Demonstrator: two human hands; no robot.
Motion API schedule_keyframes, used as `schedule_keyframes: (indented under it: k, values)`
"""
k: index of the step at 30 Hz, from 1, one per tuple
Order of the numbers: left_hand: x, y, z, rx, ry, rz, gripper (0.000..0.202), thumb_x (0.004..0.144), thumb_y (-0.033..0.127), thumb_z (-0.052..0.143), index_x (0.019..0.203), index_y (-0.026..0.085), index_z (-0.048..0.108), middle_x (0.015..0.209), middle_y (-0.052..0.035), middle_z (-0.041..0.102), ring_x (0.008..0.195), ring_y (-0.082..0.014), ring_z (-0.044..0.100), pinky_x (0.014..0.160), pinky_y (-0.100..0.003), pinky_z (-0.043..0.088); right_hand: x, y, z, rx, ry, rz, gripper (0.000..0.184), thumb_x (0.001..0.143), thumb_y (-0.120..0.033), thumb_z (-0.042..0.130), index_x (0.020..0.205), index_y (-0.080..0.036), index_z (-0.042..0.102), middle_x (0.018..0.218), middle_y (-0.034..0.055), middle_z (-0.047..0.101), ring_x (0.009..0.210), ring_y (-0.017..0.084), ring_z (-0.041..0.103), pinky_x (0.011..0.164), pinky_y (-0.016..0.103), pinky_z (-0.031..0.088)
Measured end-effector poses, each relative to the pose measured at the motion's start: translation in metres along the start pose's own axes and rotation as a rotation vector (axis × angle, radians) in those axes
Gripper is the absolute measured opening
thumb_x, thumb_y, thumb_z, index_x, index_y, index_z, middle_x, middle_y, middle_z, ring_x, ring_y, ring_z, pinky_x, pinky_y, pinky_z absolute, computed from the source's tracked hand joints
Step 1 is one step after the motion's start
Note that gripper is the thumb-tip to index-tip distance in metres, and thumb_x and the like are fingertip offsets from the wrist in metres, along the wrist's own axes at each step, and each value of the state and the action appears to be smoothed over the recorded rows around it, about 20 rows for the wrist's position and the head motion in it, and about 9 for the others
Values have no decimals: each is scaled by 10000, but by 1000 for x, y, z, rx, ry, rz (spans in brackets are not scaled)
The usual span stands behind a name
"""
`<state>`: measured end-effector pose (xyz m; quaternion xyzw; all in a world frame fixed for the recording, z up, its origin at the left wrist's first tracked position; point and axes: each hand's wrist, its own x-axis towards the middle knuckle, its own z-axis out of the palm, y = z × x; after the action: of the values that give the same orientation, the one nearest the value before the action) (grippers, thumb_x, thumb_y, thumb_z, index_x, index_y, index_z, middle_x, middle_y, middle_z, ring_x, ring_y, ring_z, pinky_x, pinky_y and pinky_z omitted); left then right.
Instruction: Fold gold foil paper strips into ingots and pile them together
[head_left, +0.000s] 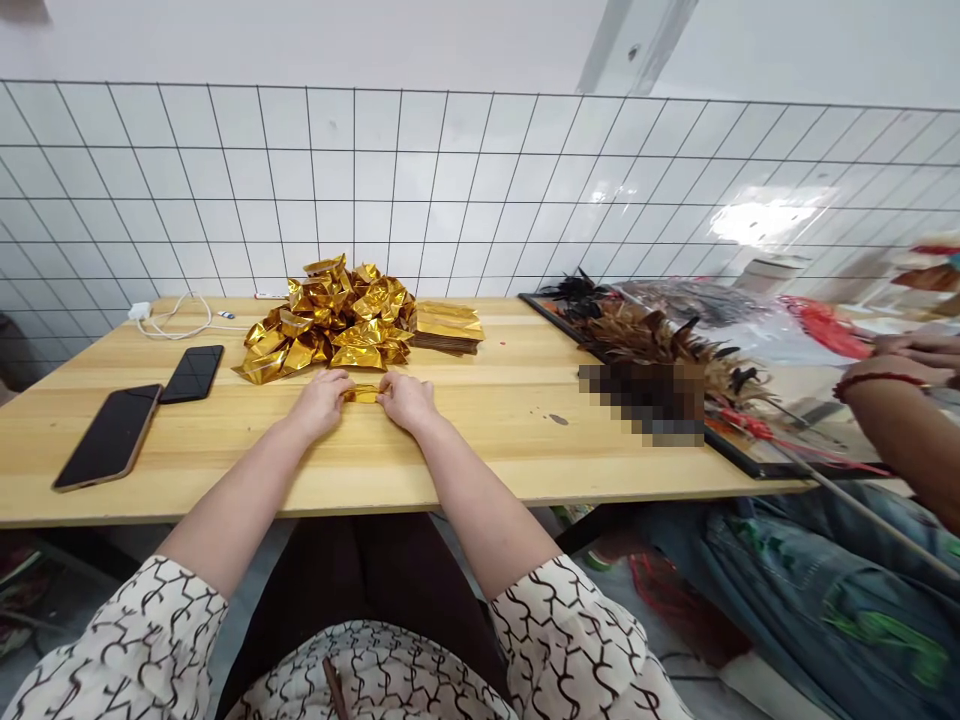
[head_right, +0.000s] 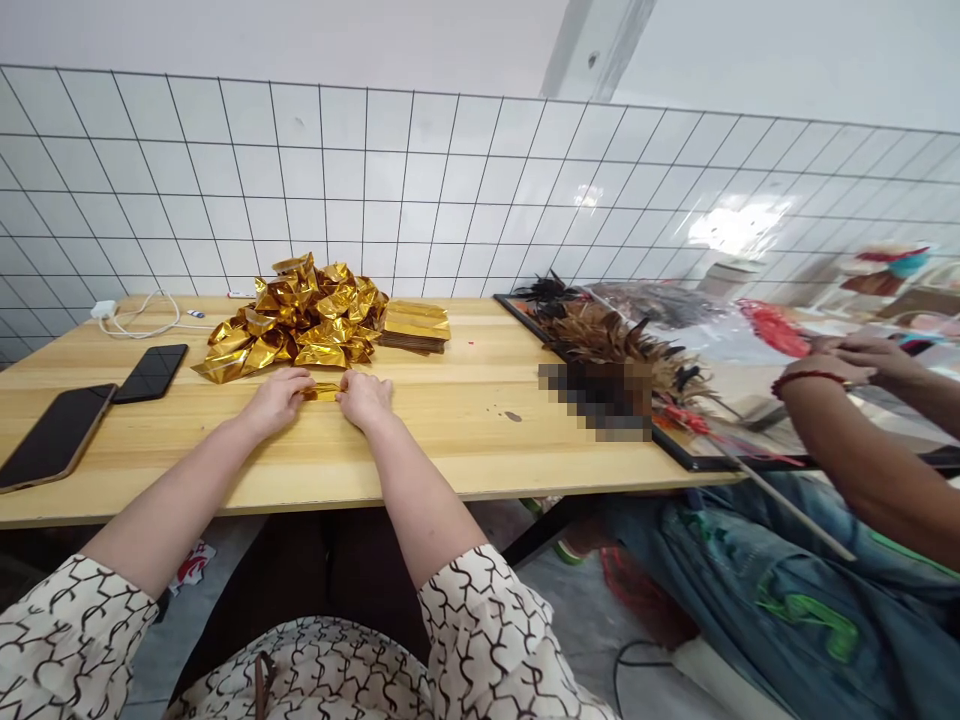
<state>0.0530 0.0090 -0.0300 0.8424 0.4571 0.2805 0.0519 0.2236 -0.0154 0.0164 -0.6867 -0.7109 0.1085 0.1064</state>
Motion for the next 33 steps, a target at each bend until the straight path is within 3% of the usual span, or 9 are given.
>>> schedule_keyframes:
  k: [4,7,10,12,25,33]
  values:
    - [0,3,1,32,-112,80,313,850,153,475,1050,190,713,1127,-84,694,1016,-225,581,957,-384,458,-4,-1,3,-72,56,-70,198,886,-230,548,1052,-224,656,1119,88,670,1125,235,534,896,361,328]
    - [0,5,0,58,-165,104,304,887,206,462,1062,177,709,1114,-92,703,973,-227,576,943,-395,454,-9,-2,8,-125,103,-245,275,894,-154,470,1098,-206,648,1234,114,619,1183,245,481,902,373,324]
    - [0,7,-2,72,-188,106,289,899,235,459,1002,178,723,1020,-94,722,917,-227,570,912,-389,457,-12,-5,12,-122,35,-431,384,896,-97,391,1212,-193,587,1261,103,617,1187,228,476,893,363,328]
    - [0,7,-3,78,-188,104,280,897,238,465,991,192,724,990,-82,727,903,-223,567,896,-374,459,-12,-6,13,-128,-16,-472,408,901,-92,364,1254,-171,553,1241,111,634,1182,222,486,900,360,323]
    - [-2,0,-23,123,-215,-45,245,850,247,513,850,222,757,852,-65,741,862,-225,614,811,-320,480,-21,2,-12,-270,-23,-319,328,926,-180,397,1114,-185,666,1046,129,710,1047,223,584,864,333,292]
    - [-3,2,-27,148,-214,-91,247,851,228,504,824,213,749,846,-66,737,902,-230,620,804,-313,482,-15,7,-9,-293,4,-335,354,916,-148,402,1078,-208,711,985,112,731,949,197,615,864,318,292]
